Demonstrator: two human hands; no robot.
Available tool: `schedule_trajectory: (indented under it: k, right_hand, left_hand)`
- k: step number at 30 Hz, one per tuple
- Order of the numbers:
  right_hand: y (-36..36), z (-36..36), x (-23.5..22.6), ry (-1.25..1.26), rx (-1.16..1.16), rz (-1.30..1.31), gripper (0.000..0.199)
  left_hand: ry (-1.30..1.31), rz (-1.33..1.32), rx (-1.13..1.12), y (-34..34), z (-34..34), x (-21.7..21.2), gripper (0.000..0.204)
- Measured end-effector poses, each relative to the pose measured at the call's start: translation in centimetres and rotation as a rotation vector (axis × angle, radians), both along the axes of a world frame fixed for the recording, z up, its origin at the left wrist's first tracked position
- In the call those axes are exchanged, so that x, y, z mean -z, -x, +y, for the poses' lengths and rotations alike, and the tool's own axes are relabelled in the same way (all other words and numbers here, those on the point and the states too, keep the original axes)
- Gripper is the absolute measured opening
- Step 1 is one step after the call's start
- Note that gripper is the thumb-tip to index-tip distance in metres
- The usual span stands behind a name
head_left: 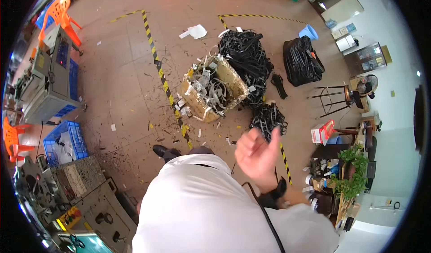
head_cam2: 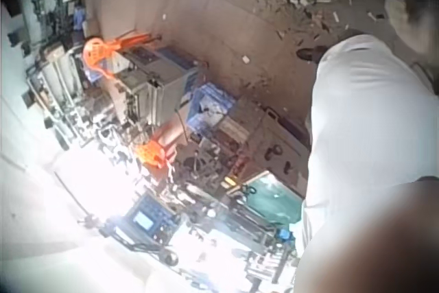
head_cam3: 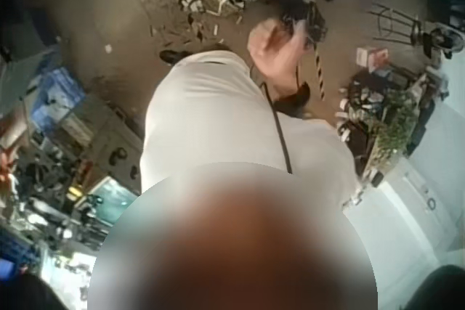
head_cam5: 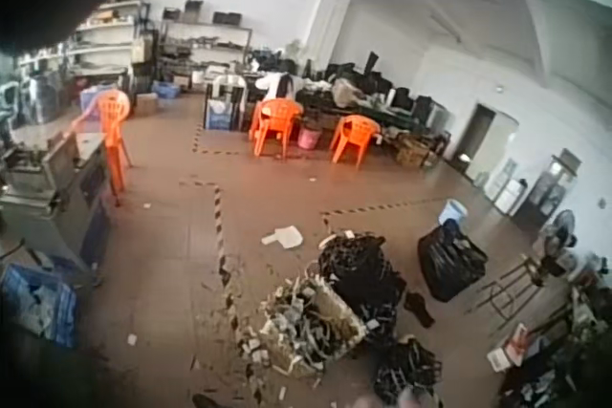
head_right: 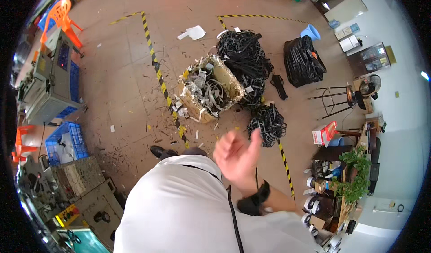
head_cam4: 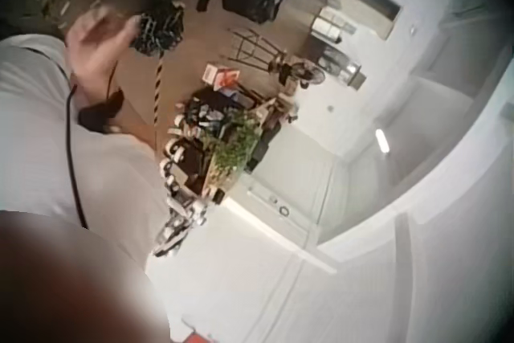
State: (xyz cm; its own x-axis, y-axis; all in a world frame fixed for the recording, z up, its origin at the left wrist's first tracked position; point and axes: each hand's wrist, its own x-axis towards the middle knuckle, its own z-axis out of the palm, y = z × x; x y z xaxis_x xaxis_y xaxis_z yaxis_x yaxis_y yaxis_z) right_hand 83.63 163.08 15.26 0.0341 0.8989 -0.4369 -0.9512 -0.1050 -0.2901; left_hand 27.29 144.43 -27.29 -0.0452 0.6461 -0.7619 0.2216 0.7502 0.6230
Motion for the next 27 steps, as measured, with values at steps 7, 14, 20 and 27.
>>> schedule_trajectory:
  k: [7, 14, 20, 27]
  right_hand:
    - [-6.5, 22.9, 2.8, -0.306, 0.341, -0.126, 0.043]
    - [-8.1, 39.5, 9.2, 0.059, -0.731, -1.261, 0.035]
    - [-11.3, 53.9, 22.2, 0.061, 0.518, -0.454, 0.038]
    - [11.5, 63.7, 22.4, 0.138, -0.395, -1.095, 0.038]
  left_hand:
    - [-0.081, -0.041, -0.037, 1.3, 13.5, -3.4, 0.035]
    - [-0.033, 0.047, -0.141, 2.2, 24.6, -12.3, 0.029]
    - [-0.074, 0.03, -0.308, 0.8, 34.6, -18.9, 0.025]
    - [-0.151, 0.085, -0.439, -2.2, 38.7, -24.2, 0.026]
